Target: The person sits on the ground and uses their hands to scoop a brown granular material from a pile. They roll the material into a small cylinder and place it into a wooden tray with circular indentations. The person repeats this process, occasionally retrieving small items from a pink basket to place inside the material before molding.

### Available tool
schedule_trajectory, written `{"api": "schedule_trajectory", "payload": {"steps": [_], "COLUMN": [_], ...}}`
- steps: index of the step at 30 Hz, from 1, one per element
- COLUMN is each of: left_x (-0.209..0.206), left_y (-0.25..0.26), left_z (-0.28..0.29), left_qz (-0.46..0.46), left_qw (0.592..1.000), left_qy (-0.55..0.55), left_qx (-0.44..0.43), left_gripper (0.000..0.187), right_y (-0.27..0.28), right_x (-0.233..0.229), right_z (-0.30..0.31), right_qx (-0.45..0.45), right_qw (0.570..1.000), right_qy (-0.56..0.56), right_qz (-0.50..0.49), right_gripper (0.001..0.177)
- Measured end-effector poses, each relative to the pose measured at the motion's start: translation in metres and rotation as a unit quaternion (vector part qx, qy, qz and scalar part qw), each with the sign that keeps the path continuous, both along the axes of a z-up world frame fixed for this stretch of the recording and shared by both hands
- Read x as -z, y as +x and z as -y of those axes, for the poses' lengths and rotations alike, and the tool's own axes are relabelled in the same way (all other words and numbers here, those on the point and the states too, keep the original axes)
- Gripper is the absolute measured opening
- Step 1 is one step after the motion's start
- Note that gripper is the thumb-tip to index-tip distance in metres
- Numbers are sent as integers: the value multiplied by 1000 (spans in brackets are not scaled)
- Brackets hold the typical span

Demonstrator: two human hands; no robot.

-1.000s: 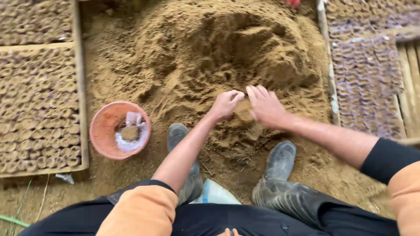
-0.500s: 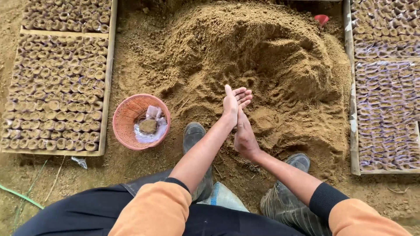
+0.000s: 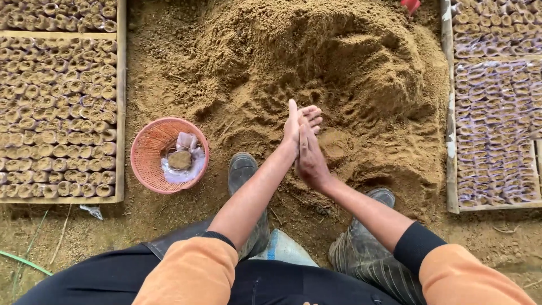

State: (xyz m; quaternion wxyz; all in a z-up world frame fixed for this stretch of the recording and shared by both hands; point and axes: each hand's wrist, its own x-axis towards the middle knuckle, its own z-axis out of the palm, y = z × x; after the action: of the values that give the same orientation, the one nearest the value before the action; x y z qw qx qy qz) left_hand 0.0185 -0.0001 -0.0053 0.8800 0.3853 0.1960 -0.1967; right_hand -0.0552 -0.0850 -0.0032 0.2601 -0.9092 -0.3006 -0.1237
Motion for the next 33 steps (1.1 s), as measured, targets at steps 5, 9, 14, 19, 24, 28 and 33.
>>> {"api": "schedule_trajectory", "payload": {"steps": [5,9,14,19,24,28,33], "left_x": [-86,-107,-156,-157,-197,-191,-133], "left_y": [-20,-11,9,27,29,17,-2], "left_z": [-6,3,-14,-58,-140,-226,-312], "left_qz": [-63,-57,33,162,253,233,50], "left_qw": [997,981,973,932,769,703,597], "left_qy": [38,162,188,294,528,615,726], "left_qx": [18,95,131,136,258,271,339], "left_gripper": [95,86,85,59,40,36,31], "right_y": [29,54,64,61,56,59,79], "right_x": [-4,1,34,19,17,29,59], "right_z": [14,29,43,34,22,24,39], "right_qx": [-49,11,72,61,80,62,53], "right_qw": [997,987,981,973,971,980,977], "right_qy": [-61,-139,-134,-162,-184,-182,-199], "right_qz": [-12,-85,-124,-154,-130,-60,-50], "right_gripper": [99,91,53,69,97,94,62]}}
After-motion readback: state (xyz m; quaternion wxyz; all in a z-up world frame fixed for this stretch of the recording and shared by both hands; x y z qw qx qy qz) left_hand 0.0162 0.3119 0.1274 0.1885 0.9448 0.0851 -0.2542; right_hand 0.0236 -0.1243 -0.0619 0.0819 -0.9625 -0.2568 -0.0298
